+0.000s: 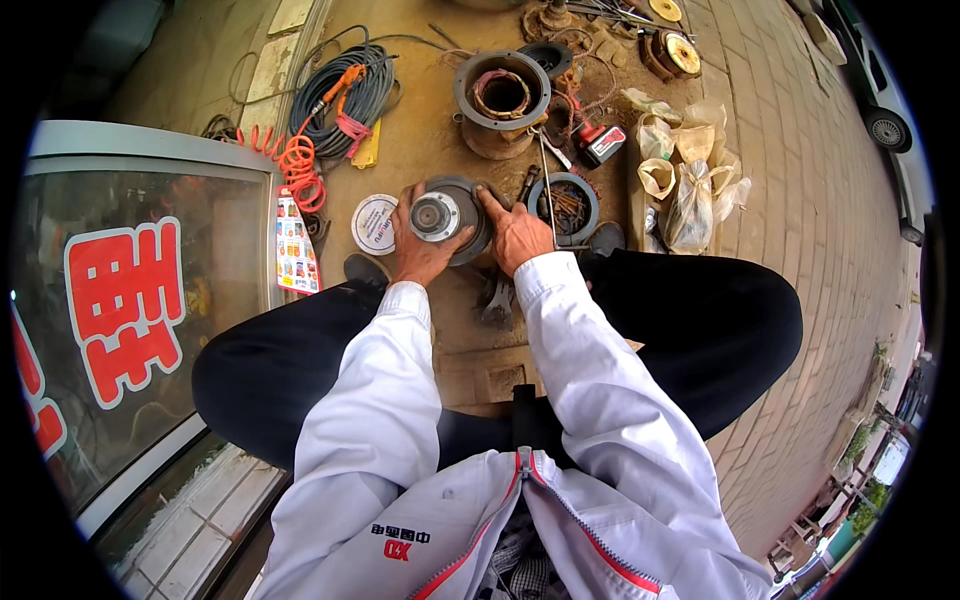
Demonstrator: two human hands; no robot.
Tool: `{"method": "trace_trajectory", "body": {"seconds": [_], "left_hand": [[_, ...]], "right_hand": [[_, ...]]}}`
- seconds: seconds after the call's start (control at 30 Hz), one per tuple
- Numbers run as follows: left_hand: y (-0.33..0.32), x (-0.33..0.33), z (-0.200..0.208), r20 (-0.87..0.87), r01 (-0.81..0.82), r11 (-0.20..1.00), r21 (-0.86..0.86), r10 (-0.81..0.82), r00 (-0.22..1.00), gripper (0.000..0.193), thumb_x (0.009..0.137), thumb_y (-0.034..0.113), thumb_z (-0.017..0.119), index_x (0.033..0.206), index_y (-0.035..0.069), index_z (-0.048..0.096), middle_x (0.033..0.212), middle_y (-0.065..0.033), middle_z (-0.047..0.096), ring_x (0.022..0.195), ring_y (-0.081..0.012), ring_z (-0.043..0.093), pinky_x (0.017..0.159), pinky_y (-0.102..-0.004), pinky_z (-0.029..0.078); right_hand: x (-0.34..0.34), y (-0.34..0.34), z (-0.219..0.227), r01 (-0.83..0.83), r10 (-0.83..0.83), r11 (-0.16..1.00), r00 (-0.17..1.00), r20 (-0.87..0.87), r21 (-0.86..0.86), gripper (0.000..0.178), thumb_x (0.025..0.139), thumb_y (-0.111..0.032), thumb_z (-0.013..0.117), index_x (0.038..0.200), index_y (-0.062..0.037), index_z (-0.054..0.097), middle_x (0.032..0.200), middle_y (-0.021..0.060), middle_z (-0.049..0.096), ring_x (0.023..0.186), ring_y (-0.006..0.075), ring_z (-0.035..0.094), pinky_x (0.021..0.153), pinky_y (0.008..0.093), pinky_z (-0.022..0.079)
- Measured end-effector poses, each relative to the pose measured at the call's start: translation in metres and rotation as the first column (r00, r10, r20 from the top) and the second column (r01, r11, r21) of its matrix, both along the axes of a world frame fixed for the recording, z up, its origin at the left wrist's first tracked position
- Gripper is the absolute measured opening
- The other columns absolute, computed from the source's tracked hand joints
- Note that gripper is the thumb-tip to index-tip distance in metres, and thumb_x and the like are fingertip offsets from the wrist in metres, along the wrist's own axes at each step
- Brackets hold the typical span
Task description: The person sits on the ground and uses a wrench to tighten a bolt on a cylindrical mechanical part. They then use a grinding tool to smooth the surface of the part and apply a substance from a small container.
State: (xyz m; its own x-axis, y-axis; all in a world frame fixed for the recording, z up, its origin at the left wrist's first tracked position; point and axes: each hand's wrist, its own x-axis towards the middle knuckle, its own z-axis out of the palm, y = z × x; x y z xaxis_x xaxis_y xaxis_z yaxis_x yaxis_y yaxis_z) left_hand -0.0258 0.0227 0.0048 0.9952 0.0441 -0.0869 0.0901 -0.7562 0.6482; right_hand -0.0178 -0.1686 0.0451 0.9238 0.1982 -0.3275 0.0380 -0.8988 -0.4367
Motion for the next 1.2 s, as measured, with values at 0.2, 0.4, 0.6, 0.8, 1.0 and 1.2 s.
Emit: {"method": "trace_trajectory", "body": {"seconds": [0.2, 0.4, 0.6, 0.8, 1.0, 1.2], "left_hand": [[-0.007, -0.003, 0.003, -0.006, -0.090, 0.985, -0.150, 0.090, 0.996, 0.109, 0.065, 0.037, 0.090, 0.150, 0.008, 0.029, 0.146, -0.0165, 0.035, 0.134, -0.0406, 0.033, 0.115, -0.0484, 0.028], [-0.031, -0.014, -0.007, 0.102, -0.255, 0.967, -0.015, 0.255, 0.962, 0.108, 0.065, 0.037, 0.090, 0.150, 0.009, 0.030, 0.147, -0.0184, 0.033, 0.135, -0.0411, 0.031, 0.115, -0.0523, 0.025], [-0.039, -0.017, -0.010, 0.072, -0.373, 0.927, 0.034, 0.370, 0.926, 0.109, 0.065, 0.043, 0.090, 0.150, 0.010, 0.030, 0.150, -0.0198, 0.031, 0.139, -0.0420, 0.028, 0.115, -0.0530, 0.025], [0.003, 0.010, 0.030, 0.089, 0.096, 0.985, 0.146, -0.110, 0.990, 0.112, 0.062, 0.045, 0.091, 0.150, 0.009, 0.031, 0.154, -0.0201, 0.029, 0.143, -0.0409, 0.026, 0.118, -0.0505, 0.025], [0.007, 0.018, 0.023, -0.010, 0.154, 0.987, -0.034, -0.154, 0.988, 0.106, 0.063, 0.040, 0.091, 0.147, 0.007, 0.036, 0.148, -0.0208, 0.038, 0.139, -0.0415, 0.034, 0.116, -0.0480, 0.031], [-0.040, -0.016, -0.008, 0.088, -0.439, 0.896, -0.072, 0.444, 0.892, 0.105, 0.065, 0.035, 0.091, 0.146, 0.001, 0.034, 0.141, -0.0222, 0.041, 0.132, -0.0398, 0.039, 0.114, -0.0480, 0.031]], "right_hand": [[0.049, 0.006, 0.022, -0.231, 0.232, 0.968, 0.973, -0.001, -0.103, 0.057, 0.098, -0.016, 0.045, 0.152, -0.0352, 0.040, 0.111, 0.0272, 0.063, 0.095, 0.0384, 0.070, 0.080, 0.0455, 0.057], [0.009, 0.010, 0.019, 0.038, -0.039, 0.999, 0.993, -0.112, -0.011, 0.063, 0.093, -0.021, 0.056, 0.152, -0.0322, 0.040, 0.114, 0.0258, 0.064, 0.101, 0.0397, 0.068, 0.086, 0.0471, 0.055], [-0.065, 0.025, 0.019, 0.275, -0.256, 0.959, 0.942, -0.217, 0.062, 0.076, 0.087, -0.022, 0.066, 0.155, -0.0284, 0.033, 0.117, 0.0273, 0.064, 0.104, 0.0443, 0.064, 0.092, 0.0503, 0.052], [-0.066, 0.018, 0.017, 0.231, -0.212, 0.971, 0.952, -0.223, 0.063, 0.080, 0.087, -0.020, 0.066, 0.157, -0.0273, 0.029, 0.114, 0.0274, 0.063, 0.097, 0.0446, 0.066, 0.086, 0.0515, 0.053], [-0.070, 0.021, 0.009, 0.223, -0.214, 0.974, 0.964, -0.160, 0.038, 0.079, 0.089, -0.019, 0.062, 0.158, -0.0303, 0.027, 0.108, 0.0275, 0.062, 0.091, 0.0442, 0.067, 0.081, 0.0531, 0.054], [0.000, 0.004, 0.022, 0.028, -0.026, 1.000, 0.988, -0.151, 0.010, 0.077, 0.087, -0.029, 0.068, 0.154, -0.0381, 0.033, 0.115, 0.0257, 0.062, 0.099, 0.0417, 0.068, 0.084, 0.0473, 0.056]]}}
